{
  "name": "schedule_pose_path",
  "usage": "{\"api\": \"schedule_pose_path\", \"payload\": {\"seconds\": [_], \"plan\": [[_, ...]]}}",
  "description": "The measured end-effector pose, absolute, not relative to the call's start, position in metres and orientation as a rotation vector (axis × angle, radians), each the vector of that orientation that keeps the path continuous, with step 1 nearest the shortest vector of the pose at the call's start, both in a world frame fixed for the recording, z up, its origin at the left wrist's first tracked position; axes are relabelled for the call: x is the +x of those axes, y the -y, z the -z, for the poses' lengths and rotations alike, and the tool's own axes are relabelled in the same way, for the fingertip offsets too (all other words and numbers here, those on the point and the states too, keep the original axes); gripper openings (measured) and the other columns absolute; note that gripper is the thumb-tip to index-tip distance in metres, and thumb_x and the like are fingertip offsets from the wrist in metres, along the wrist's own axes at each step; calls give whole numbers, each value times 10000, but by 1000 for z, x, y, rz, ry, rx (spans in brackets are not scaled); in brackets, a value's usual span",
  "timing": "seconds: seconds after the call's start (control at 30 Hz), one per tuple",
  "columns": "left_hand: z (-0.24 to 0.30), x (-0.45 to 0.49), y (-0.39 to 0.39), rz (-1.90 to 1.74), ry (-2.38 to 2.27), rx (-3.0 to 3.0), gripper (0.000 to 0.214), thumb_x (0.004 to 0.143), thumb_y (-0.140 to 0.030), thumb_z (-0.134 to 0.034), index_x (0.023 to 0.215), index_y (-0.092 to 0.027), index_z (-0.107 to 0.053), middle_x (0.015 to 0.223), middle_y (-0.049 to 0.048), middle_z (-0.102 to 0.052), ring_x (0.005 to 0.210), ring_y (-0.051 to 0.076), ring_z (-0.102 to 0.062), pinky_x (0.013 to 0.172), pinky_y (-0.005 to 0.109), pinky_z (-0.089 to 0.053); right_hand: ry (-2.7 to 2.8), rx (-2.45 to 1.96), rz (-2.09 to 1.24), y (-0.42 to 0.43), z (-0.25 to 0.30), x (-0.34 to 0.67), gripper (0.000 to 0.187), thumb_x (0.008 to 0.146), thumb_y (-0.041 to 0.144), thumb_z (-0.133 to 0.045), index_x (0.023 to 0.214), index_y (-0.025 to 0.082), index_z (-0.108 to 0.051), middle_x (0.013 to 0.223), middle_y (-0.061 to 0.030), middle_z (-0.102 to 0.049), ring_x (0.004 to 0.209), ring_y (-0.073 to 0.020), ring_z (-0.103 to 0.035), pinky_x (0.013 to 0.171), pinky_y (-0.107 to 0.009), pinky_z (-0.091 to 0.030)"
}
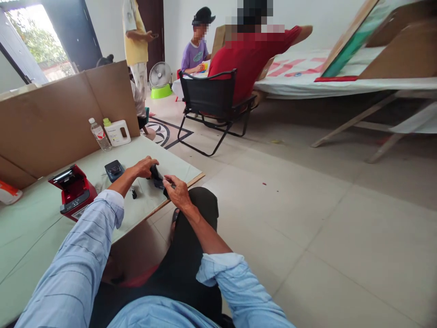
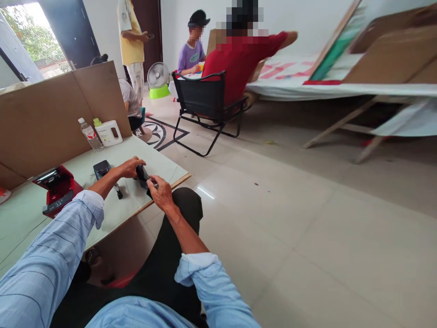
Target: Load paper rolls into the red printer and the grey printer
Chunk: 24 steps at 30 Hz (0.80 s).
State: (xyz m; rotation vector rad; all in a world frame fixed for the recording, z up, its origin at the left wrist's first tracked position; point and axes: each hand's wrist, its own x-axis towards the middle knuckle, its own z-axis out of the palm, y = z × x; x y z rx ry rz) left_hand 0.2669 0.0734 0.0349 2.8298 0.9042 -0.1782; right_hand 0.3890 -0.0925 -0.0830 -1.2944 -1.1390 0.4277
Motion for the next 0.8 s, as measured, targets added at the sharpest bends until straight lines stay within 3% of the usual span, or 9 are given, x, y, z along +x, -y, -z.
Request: {"api": "schedule_pose_path", "payload": {"seconds": [0.2, 0.37, 0.63, 0.8], "plan": [[-44, 240, -60, 180, -948, 2858, 684, 699, -3, -609, 1348, -202, -690, 1242, 120, -649, 1149, 281, -673, 1025, 364, -548, 1248, -1204, -497, 94, 78, 382, 343, 961, 443, -582, 1088, 199, -786, 1041, -97, -820, 934, -242, -755, 889, -383, -588], [-45, 223, -53, 109, -938, 2859, 740, 702, -7, -587, 1412, -205, -654, 1270, 118, -648, 1182, 268, -669, 1055, 355, -535, 1269, -1188, -529, 92, 74, 377, 330, 951, 445, -609, 1069, 191, -784, 1012, -87, -810, 854, -214, -725, 793, -347, -579], [-38, 223, -50, 112, -1041, 2815, 828, 750, -99, -671, 1558, -182, -514, 1369, 155, -621, 1217, 301, -668, 1084, 387, -528, 1503, -1169, -408, 94, 73, 380, 478, 838, 400, -813, 1272, 223, -718, 1261, -126, -736, 1152, -281, -683, 1060, -452, -540], [-39, 221, -49, 136, -1048, 2852, 780, 745, -48, -625, 1507, -207, -566, 1336, 141, -644, 1220, 291, -663, 1072, 378, -525, 1484, -1164, -429, 91, 76, 377, 383, 855, 278, -692, 1231, 232, -744, 1217, -101, -762, 1134, -269, -701, 1037, -424, -551]]}}
